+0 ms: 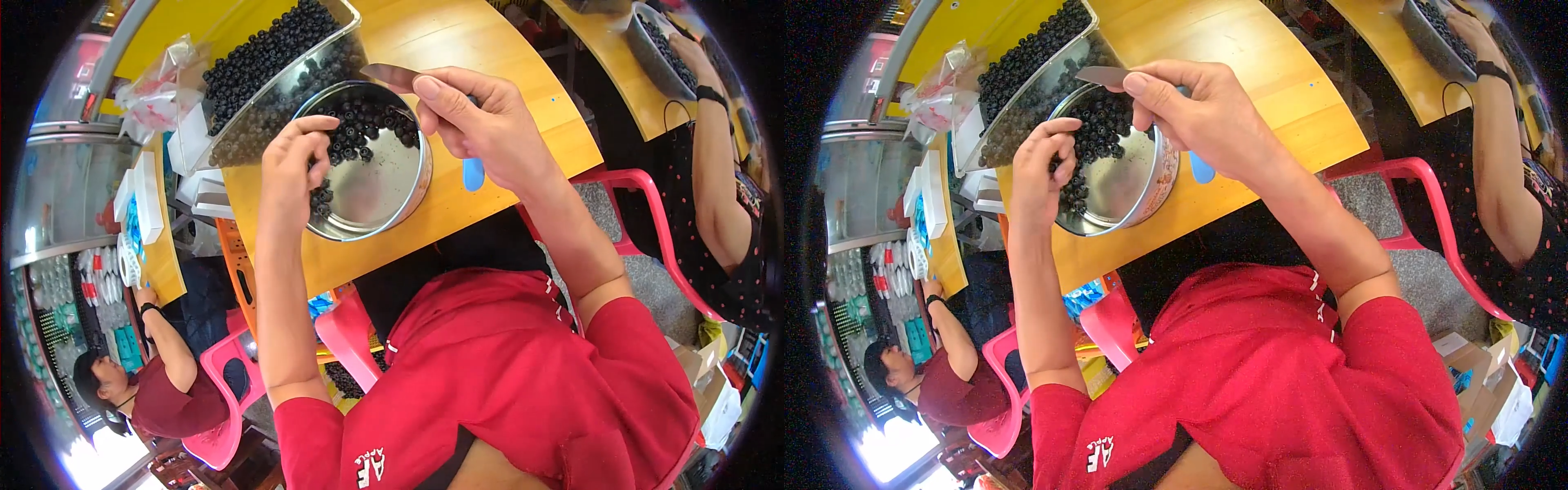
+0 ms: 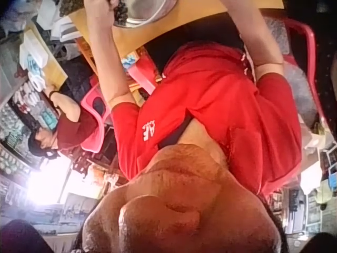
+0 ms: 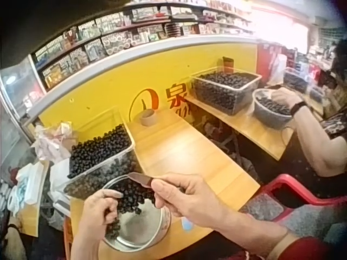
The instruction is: Trimming the tips off small black seeds or plant objects using a small hand-held blade at a workstation.
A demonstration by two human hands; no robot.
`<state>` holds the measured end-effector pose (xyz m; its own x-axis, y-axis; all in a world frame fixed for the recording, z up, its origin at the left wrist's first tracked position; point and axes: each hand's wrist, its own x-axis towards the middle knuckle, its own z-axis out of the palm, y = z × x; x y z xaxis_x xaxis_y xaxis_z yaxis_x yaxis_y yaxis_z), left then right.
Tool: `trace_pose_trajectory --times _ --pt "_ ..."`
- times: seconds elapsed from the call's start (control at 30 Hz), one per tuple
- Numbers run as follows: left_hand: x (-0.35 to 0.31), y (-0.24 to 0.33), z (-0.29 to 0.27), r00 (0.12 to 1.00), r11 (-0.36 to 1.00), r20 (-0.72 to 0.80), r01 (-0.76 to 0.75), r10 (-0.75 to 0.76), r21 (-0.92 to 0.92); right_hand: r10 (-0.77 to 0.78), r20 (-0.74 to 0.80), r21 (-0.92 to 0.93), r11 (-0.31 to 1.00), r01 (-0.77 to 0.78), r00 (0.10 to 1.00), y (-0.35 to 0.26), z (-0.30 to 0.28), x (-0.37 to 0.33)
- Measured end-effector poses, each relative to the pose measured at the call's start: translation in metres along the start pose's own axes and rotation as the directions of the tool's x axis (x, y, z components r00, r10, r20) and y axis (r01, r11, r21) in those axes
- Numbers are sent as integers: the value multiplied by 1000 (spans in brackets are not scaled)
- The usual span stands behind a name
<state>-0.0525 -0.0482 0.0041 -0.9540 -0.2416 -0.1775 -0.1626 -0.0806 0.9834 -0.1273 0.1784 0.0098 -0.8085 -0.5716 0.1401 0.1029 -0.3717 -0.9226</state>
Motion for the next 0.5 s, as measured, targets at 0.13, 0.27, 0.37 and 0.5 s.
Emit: trace_pose_trajectory --times 0.13,0.27,0.37,0.5 --pt "7 -5 12 989 518 111 -146 99 843 29 -8 -43 999 -29 1000 -2 2 0" --pt "6 -16 23 963 66 241 -251 123 966 32 16 -62 998 -31 999 -2 4 0" --pt "4 -14 23 916 138 297 -342 269 930 50 9 -59 997 -50 999 0 1 2" --pt "-11 12 37 954 457 201 -284 222 843 87 -53 -70 993 -91 995 9 3 6"
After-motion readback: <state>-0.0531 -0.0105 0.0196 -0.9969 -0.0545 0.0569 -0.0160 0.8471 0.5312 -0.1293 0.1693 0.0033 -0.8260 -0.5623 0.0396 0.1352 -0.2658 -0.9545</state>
